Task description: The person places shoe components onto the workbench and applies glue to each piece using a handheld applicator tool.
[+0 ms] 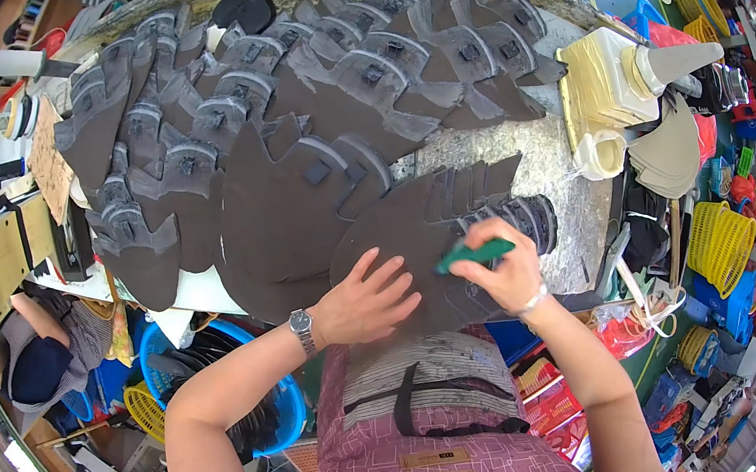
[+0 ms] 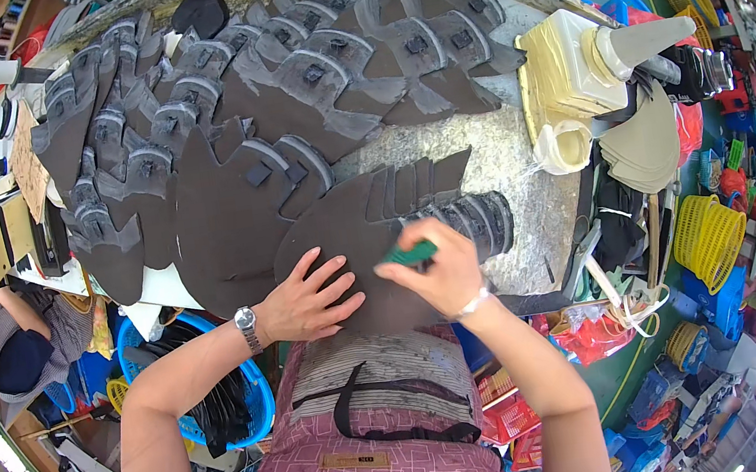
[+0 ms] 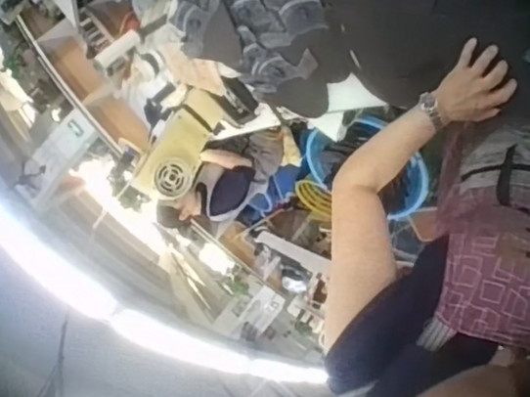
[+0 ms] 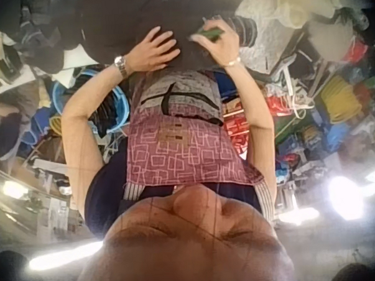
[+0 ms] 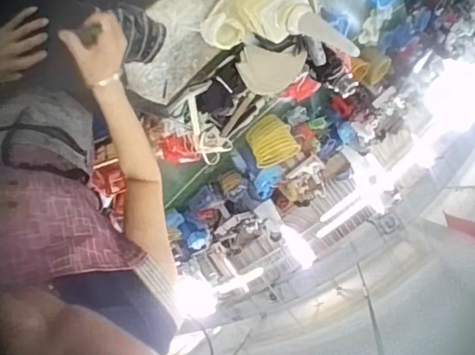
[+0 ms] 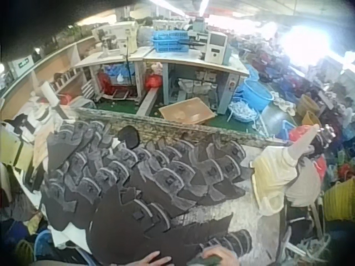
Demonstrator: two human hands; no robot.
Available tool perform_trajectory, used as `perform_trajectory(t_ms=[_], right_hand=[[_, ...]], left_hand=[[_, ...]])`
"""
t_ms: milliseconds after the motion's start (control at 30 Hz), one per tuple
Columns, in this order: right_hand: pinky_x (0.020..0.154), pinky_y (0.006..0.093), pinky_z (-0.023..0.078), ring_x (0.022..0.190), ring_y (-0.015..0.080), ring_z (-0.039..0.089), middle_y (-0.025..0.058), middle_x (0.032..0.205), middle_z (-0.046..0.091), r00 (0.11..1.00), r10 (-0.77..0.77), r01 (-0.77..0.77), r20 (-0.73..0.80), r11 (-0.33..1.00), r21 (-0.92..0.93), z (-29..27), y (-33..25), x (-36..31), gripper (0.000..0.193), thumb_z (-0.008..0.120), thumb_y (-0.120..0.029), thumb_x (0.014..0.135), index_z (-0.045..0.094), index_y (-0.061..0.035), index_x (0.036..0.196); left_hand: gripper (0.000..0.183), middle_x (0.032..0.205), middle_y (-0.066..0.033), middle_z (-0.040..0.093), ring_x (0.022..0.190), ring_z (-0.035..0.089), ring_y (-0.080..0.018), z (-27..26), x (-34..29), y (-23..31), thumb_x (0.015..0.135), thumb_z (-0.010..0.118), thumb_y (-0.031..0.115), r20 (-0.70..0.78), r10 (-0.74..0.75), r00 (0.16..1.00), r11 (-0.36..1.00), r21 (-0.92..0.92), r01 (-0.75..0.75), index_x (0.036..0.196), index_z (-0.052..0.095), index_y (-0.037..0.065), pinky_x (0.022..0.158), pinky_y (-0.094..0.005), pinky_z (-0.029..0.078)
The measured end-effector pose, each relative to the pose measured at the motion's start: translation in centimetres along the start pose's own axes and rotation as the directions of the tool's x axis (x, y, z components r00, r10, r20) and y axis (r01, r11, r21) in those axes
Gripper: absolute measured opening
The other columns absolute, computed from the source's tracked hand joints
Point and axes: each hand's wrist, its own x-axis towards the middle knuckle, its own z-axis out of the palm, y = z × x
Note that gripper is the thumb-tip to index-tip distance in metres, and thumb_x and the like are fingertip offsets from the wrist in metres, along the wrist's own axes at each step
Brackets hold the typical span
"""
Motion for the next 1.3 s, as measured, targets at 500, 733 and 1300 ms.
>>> perform_trajectory(t_ms=[500, 733, 1300], right_hand=[[0.054, 0.0345, 0.049, 0.065, 0.0294, 0.062, 0.012, 0.083, 0.063, 0.899, -0.311, 0.186, -0.308, 0.908, -0.374, 3.4, 0.6, 4.2, 0.015, 0.064, -0.003, 0.076, 0.059, -0.0037, 0.09], [0.067, 0.0329, 0.049, 0.077, 0.0279, 0.061, 0.0116, 0.083, 0.061, 0.926, -0.267, 0.246, -0.267, 0.963, -0.109, 0.8, -1.1, 2.5, 0.027, 0.075, -0.007, 0.066, 0.057, -0.0025, 0.086], [0.059, 0.0328, 0.047, 0.074, 0.018, 0.055, 0.0105, 0.085, 0.057, 0.769, -0.004, 0.051, -0.64, 0.997, 0.055, -7.7, 2.7, -13.7, 0.018, 0.061, -0.007, 0.07, 0.048, -0.0053, 0.083]], left_hand=[[0.058, 0.116, -0.0111, 0.049, 0.119, 0.04, -0.0333, 0.4, -0.1, 0.3, 0.063, 0.07, 0.035, -0.048, 0.016, 0.999, 0.999, -0.044, -0.018, 0.115, 0.054, 0.011, 0.099, -0.0572, 0.029], [0.057, 0.116, -0.012, 0.049, 0.119, 0.04, -0.0335, -0.2, -0.4, 0.5, 0.064, 0.069, 0.033, -0.02, -0.01, 1.0, 0.998, -0.06, 0.009, 0.113, 0.054, 0.01, 0.099, -0.0574, 0.028], [0.037, 0.091, -0.0109, 0.064, 0.076, 0.064, -0.0243, -8.9, 4.2, 2.5, 0.062, 0.064, 0.006, -0.332, -0.085, 0.94, 0.995, 0.021, 0.098, 0.099, 0.063, 0.007, 0.065, -0.0281, 0.052]])
